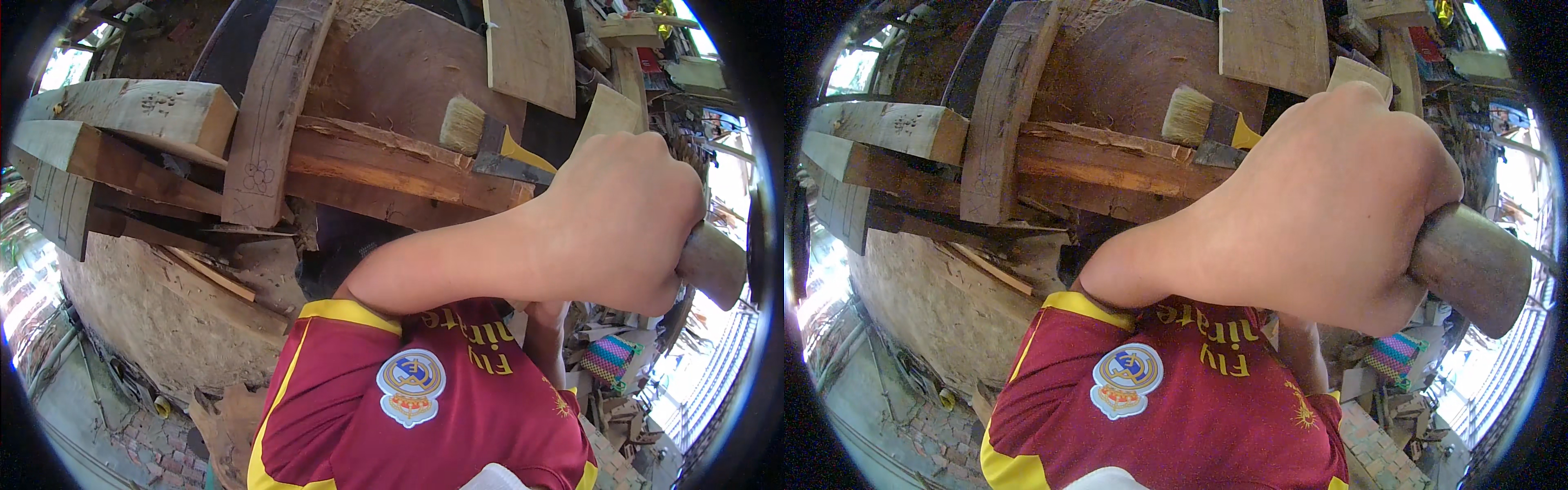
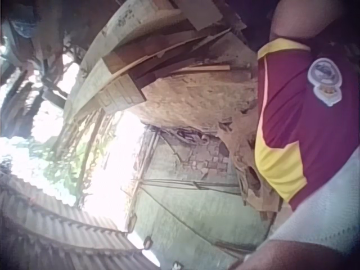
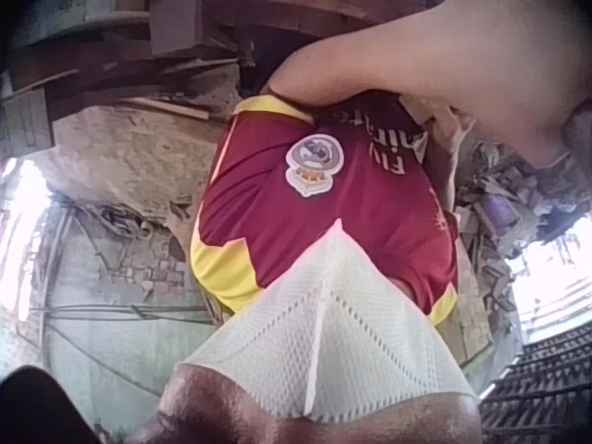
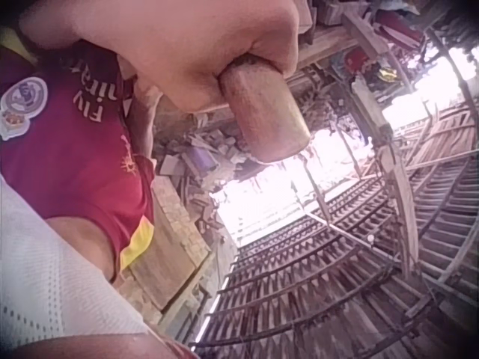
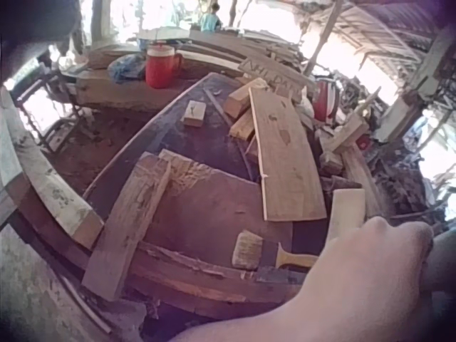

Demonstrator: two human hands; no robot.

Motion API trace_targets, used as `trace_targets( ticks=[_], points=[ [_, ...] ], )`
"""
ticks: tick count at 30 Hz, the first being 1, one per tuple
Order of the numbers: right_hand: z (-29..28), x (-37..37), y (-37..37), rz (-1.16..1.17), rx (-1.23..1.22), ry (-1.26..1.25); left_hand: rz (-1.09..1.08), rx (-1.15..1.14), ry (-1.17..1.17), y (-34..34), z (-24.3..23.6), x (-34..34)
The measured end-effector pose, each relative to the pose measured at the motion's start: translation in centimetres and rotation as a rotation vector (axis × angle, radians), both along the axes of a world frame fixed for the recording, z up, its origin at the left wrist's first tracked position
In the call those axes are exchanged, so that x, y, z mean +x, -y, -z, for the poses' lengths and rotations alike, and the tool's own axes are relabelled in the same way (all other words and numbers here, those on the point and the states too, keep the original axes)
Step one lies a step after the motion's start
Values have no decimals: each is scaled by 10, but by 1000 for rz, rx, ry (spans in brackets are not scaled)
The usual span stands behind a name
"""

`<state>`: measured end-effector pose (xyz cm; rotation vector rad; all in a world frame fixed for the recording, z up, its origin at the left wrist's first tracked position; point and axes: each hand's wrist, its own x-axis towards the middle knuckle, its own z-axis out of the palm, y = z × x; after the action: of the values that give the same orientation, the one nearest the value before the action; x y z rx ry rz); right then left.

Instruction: The person uses a chisel and a wooden mallet to carve and shape a piece of wood. They repeatedly strike the chisel to remove wood shavings, occasionally pausing to inspect the surface and adjust the wood's position on the workbench.

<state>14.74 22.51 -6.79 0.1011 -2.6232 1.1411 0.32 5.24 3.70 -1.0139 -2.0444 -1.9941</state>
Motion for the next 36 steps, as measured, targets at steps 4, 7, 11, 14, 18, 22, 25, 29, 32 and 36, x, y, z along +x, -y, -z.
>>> trace_targets(
  ticks=[4,7,11,14,18,22,25,29,32,36],
  points=[
    [0,0,-1,0,-4,4,-1,11,7,0,1,1],
    [2,-3,1,1,-10,4,-35,51,5,0,1,3],
    [2,-6,5,12,-8,4,10,65,21,1,0,2],
    [2,-7,5,14,-11,2,15,115,18,-1,1,2],
    [4,-8,6,9,-9,-2,14,137,-1,1,3,3],
    [3,-8,7,15,-9,-8,3,112,-6,4,3,4],
    [2,-10,7,20,-12,-12,15,153,-5,4,6,5],
    [-1,-11,8,28,-18,-27,48,160,-28,5,9,6],
    [-6,-13,6,48,-21,-55,64,129,-15,4,9,6],
    [-27,-17,0,110,-24,-139,84,123,8,1,8,3]
  ],
)
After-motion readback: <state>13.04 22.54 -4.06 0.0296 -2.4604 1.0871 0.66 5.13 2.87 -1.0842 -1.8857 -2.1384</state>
